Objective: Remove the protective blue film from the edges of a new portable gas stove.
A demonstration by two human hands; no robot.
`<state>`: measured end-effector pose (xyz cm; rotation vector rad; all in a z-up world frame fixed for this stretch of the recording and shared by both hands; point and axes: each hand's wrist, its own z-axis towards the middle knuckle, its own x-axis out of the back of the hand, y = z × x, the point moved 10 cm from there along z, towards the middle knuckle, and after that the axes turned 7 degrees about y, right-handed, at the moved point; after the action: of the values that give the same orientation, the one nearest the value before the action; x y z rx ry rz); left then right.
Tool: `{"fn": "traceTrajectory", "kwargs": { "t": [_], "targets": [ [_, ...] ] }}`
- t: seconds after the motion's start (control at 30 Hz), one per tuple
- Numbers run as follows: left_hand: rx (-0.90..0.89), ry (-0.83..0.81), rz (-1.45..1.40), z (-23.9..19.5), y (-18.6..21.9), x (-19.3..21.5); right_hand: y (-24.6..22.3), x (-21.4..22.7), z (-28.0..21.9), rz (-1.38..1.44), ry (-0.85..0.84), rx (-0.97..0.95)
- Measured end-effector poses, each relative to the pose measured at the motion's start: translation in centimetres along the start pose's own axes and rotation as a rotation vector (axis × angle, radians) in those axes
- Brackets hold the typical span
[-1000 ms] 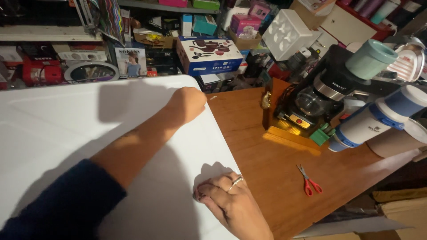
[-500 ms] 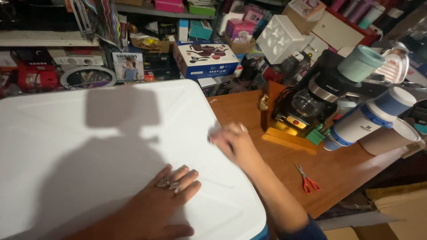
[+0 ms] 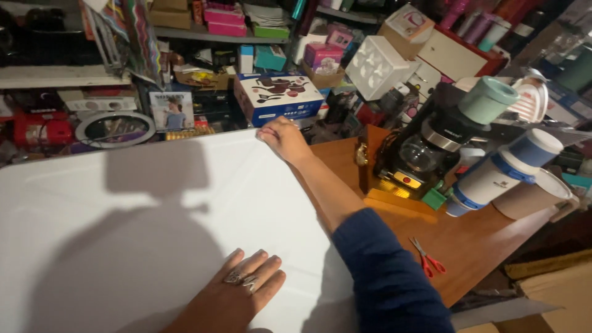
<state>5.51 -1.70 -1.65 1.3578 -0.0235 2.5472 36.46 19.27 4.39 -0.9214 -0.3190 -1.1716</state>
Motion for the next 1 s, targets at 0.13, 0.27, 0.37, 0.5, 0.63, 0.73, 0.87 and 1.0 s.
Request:
{"fn": "traceTrajectory", "kwargs": {
  "t": [0.13,0.27,0.37,0.5,0.63,0.73,0.87,1.0],
  "targets": [
    [-0.021,-0.035,-0.011,-0.1,-0.2,0.2,-0.3,0.8,-2.0,0.059,-0.012,0.009],
    [-0.018,0.009,-0.006,0.2,-0.2,2.1,-6.1,6.3,-8.0,0.182,0.041,0.125],
    [-0.020,-0.075,-0.043,0.1,-0.4,1.2,-8.6,10.4,-13.5,0.207,-0.003,0.033],
    [-0.064,-0.057,0.112,-0.6,-0.7,1.5,-8.4,13.4,-22.3,0.234,-0.088,-0.340],
    [-0.054,-0.057,0.144,-0.2,-0.6,2.5,-12.5,16.4,-26.1,0.271,-0.047,-0.157],
    [-0.087,-0.035,0.183,-0.6,-0.7,2.6,-14.4,17.8,-26.5,0.270,-0.016,-0.128],
    [-0.049,-0.108,0.108,-0.2,-0.6,2.9,-15.1,16.6,-24.0,0.192,-0.127,-0.085],
    [-0.007,-0.114,0.014,0.7,-0.1,4.3,-13.4,14.6,-20.4,0.106,-0.066,0.032]
  ]
}}
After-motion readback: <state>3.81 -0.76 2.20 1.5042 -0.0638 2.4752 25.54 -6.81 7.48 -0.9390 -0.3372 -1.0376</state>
